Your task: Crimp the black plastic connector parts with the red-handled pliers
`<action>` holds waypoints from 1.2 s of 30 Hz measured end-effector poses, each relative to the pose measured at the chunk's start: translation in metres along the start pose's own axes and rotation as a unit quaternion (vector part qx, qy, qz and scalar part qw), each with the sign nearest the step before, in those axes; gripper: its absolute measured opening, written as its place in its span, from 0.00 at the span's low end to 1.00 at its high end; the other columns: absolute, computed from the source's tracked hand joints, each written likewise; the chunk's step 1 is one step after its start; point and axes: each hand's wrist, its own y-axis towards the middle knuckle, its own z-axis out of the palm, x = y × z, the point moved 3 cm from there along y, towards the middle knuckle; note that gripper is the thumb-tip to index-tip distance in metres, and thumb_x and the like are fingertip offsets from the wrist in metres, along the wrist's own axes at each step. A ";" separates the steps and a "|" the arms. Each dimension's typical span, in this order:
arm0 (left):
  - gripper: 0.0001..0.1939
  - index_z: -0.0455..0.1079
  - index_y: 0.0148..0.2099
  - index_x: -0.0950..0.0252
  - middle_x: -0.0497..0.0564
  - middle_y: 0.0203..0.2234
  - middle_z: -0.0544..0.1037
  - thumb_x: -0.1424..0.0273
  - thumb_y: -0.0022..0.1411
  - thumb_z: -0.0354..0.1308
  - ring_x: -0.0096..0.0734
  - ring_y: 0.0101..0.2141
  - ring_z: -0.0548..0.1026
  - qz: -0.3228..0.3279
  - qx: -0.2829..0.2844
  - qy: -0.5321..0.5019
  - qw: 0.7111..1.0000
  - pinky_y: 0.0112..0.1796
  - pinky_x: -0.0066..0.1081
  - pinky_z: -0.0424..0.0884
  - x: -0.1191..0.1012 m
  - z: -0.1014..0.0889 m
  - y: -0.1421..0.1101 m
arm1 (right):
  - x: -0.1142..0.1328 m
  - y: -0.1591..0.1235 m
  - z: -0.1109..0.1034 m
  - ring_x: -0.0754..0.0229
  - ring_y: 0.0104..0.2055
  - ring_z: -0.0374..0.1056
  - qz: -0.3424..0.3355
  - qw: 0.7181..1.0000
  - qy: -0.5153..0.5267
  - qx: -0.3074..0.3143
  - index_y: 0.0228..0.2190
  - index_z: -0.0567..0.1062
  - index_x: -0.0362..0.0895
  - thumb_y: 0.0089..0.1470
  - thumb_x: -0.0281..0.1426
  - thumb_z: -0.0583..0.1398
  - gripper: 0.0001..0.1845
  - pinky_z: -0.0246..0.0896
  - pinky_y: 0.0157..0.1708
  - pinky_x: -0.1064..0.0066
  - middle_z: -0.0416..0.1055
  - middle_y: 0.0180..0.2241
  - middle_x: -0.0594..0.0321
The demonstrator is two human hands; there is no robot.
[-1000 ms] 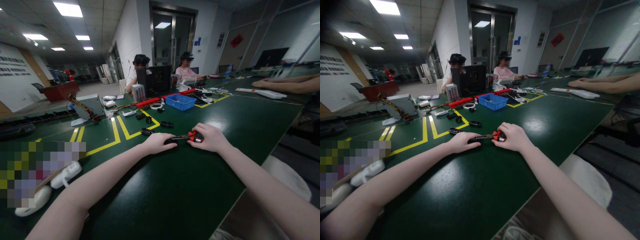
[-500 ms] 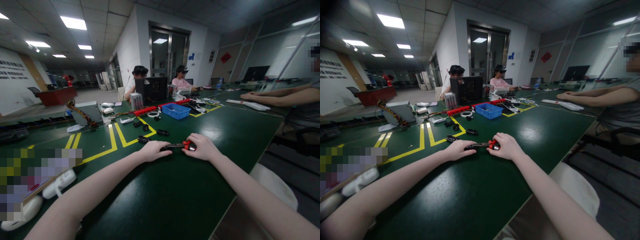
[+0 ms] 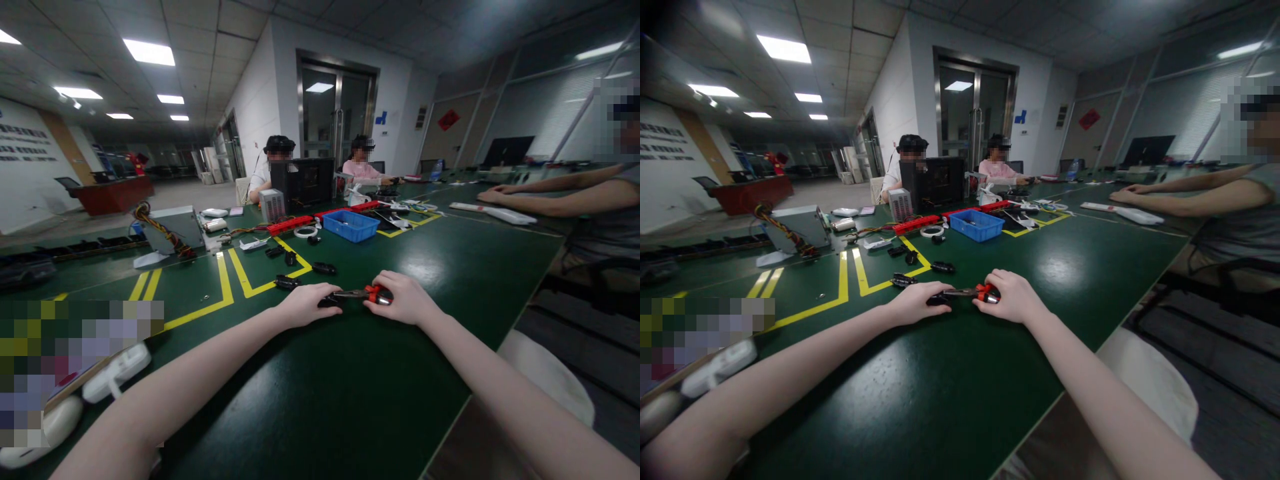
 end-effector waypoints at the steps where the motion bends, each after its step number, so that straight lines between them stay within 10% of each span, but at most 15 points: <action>1: 0.23 0.65 0.57 0.61 0.52 0.50 0.74 0.58 0.64 0.56 0.38 0.48 0.73 -0.002 0.002 -0.001 1.000 0.49 0.33 0.68 0.000 0.000 0.000 | 0.000 0.000 0.000 0.58 0.31 0.65 -0.002 1.000 0.000 -0.002 0.30 0.71 0.44 0.49 0.46 0.60 0.17 0.59 0.31 0.68 0.69 0.30 0.59; 36: 0.23 0.68 0.56 0.62 0.53 0.44 0.78 0.54 0.68 0.45 0.39 0.41 0.77 -0.036 0.029 -0.009 0.999 0.42 0.33 0.69 -0.003 -0.001 -0.001 | -0.001 -0.004 -0.003 0.59 0.31 0.65 0.012 0.999 -0.029 0.017 0.30 0.69 0.44 0.49 0.46 0.60 0.17 0.56 0.33 0.67 0.68 0.31 0.60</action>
